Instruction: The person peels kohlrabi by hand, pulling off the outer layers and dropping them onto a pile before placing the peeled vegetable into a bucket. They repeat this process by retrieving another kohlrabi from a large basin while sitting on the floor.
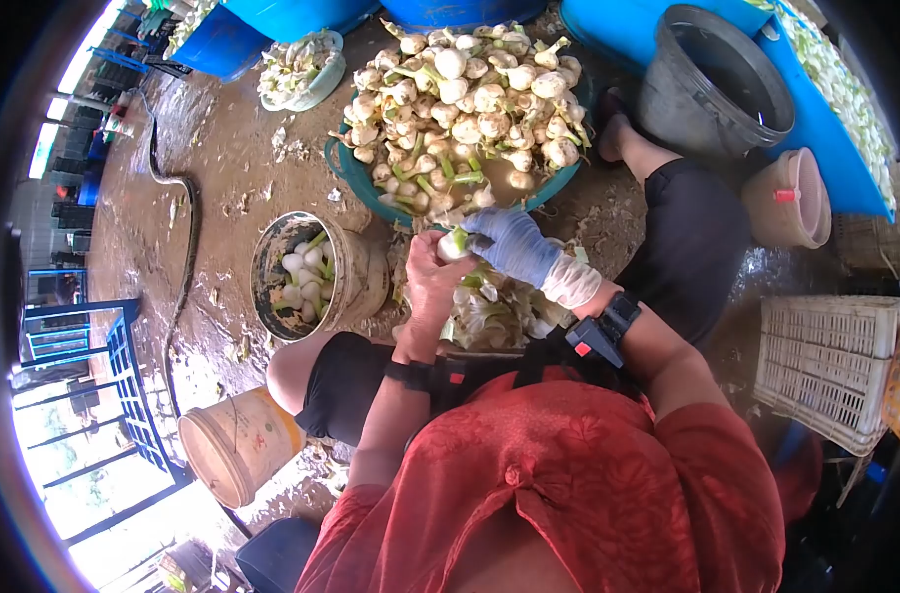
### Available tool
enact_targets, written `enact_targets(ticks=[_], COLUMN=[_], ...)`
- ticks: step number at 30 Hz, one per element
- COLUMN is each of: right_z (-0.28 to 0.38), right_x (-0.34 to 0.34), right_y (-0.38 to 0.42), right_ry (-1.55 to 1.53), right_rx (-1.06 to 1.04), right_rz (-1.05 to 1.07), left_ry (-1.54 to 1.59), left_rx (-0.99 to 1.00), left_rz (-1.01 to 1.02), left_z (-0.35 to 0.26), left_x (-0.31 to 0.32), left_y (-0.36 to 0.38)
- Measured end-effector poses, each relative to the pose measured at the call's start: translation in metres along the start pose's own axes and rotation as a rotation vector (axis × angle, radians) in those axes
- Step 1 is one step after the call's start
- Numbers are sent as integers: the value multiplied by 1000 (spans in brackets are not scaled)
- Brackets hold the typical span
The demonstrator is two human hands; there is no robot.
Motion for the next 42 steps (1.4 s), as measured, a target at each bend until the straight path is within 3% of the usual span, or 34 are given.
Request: enact_targets(ticks=[1, 3, 5, 6, 8, 10, 13, 16, 18, 20, 22, 26, 31, 32, 37, 38, 40, 42], right_z=[2, -4, -9, -13, -27, -33, -33, -26, -9, -12, 2, 0, -17, -17, -9, -7, 4, 17], right_x=[0, 5, 4, 3, 5, 0, -1, -8, -13, -5, -3, 1, 9, 10, 3, 2, -2, 3], right_y=[-1, -3, -5, -7, -11, -11, -9, -2, 1, 3, 4, -3, -7, -7, -3, -3, -3, -3], right_ry=[0, 176, 125, 74, 73, 72, 223, -31, -406, -279, -110, 54, -190, -193, -263, -263, -502, -474], right_rx=[-1, 105, 110, 115, 125, 132, 246, 329, 206, 111, -57, 88, 170, 170, 174, 174, 94, 19], right_rz=[-1, 29, 19, 7, -13, -31, 139, 125, 15, -2, -47, 133, 153, 154, 131, 132, 130, 174], left_ry=[-137, -74, 131, 130, 417, 474, 517, 428, 352, 104, 101, 132, 409, 545, 444, 571, 684, 704], left_rx=[61, 60, -144, -145, -282, -271, -244, -213, -199, -23, -50, -96, -164, -144, -286, -307, -292, -331], left_rz=[21, 11, 93, 94, 138, 118, 53, 32, 53, 82, 95, 198, 244, 252, 130, 134, 127, 73], left_z=[-9, -17, -4, -3, 4, -1, -2, 7, 13, 2, 2, -1, -8, -10, 7, 10, 12, 15], left_x=[2, 4, 8, 4, 8, 10, 6, 1, 3, 6, 5, 8, 14, 16, 2, 4, 5, 4], left_y=[0, 0, 4, 3, 8, 9, 8, 4, 5, 4, 4, 5, 9, 10, 10, 10, 10, 13])
Point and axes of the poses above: each hand's wrist, its own y-axis away from the middle knuckle, its own x-axis out of the palm, z = x × y, the point moved 8 cm from there along -y, towards the middle knuckle, and after that the axes turned 12 degrees about x, right-handed, at the moved point
